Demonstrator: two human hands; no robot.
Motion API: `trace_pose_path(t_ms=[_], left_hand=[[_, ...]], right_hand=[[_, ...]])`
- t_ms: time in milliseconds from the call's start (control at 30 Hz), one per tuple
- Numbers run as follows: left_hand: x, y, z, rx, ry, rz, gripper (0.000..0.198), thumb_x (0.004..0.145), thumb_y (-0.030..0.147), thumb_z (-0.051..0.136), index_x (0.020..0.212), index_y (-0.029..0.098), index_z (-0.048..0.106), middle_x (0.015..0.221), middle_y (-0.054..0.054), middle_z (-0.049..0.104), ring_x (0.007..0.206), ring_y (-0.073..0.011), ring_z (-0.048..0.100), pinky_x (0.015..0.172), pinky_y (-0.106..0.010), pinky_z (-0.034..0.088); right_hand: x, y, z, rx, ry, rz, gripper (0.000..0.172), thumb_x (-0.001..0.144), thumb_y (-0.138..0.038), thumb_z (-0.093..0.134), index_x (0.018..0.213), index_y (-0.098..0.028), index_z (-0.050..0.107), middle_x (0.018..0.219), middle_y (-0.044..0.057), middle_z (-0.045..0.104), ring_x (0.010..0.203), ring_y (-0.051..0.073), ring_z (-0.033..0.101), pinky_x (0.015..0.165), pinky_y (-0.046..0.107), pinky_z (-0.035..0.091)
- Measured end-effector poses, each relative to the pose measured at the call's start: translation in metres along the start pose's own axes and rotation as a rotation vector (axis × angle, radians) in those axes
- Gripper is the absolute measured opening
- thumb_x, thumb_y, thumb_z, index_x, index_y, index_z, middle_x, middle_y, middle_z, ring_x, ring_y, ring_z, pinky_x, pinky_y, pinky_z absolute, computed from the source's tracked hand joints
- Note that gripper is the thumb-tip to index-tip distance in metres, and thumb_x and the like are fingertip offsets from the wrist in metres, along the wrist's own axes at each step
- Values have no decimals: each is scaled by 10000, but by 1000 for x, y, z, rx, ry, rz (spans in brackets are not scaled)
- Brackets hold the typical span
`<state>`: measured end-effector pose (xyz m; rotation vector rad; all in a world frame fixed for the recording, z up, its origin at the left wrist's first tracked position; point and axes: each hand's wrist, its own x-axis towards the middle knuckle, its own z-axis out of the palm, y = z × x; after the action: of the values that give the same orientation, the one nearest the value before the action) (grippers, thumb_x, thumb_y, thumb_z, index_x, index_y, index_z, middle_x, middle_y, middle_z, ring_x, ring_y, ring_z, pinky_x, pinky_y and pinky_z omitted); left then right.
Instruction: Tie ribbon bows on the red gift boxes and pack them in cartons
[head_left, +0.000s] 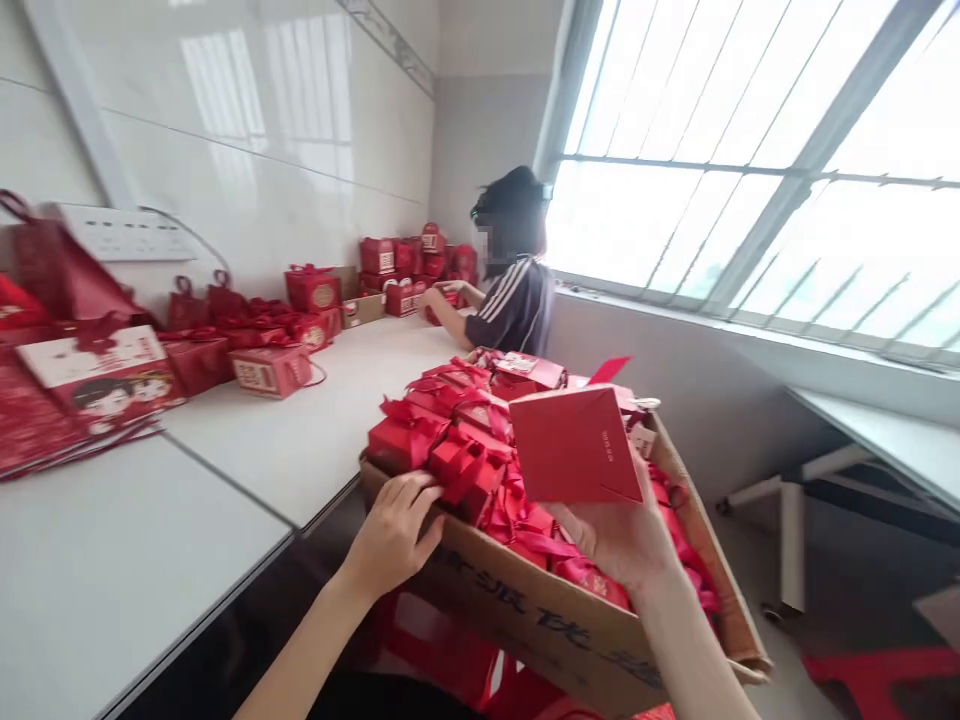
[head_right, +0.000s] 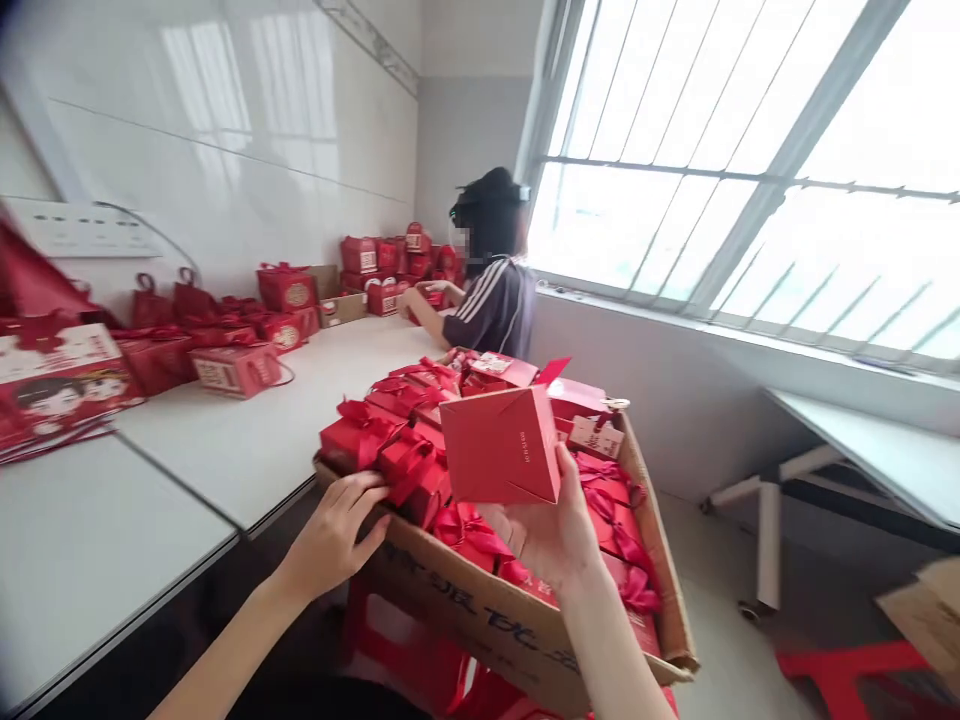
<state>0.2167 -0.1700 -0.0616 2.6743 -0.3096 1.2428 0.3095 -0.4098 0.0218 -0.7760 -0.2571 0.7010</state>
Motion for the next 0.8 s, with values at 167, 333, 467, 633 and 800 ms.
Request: trace_pose_path(t_ms=[167,333,467,633,800], left_hand=[[-21,-6,30,60,154,3,118,842,130,467,924,140,552,886,-94,601,932,-250,559,857,-416,489],[-26,-4,34,23,162,-37,135,827,120,469,924,156,556,889,-79,602,940,-235,571,919,-435,483],[-25,-1,33,5,164,-67,155,819,115,465,930,164,561,888,-69,604,931,-224,576,939,-438,482],[-27,2,32,-10,164,-81,146,817,102,464,921,155,552,893,-68,605,924,-214,576,956,-440,478],[-28,4,33,-44,179,-122,166,814,107,456,926,175,559,893,-55,613,910,-207,591,952,-451,482]], right_hand=[[-15,-8,-27,22,95,37,431,749,-501,642,1079,-230,584,1066,40,690,983,212,654,762,321,587],[-2,-28,-55,-795,506,-587,720,651,-516,717,1255,-254,426,1209,94,568,1069,285,586,808,445,558],[18,-40,-67,-1570,449,-798,912,609,-554,730,1346,-241,293,1358,172,378,1251,362,406,953,578,410],[66,-50,-68,-1699,331,-720,898,647,-608,667,1339,-197,268,1266,186,452,1209,354,443,987,574,358],[143,-55,-64,-1559,449,-734,948,596,-594,670,1320,-137,264,1297,215,413,1244,351,382,1036,535,309]])
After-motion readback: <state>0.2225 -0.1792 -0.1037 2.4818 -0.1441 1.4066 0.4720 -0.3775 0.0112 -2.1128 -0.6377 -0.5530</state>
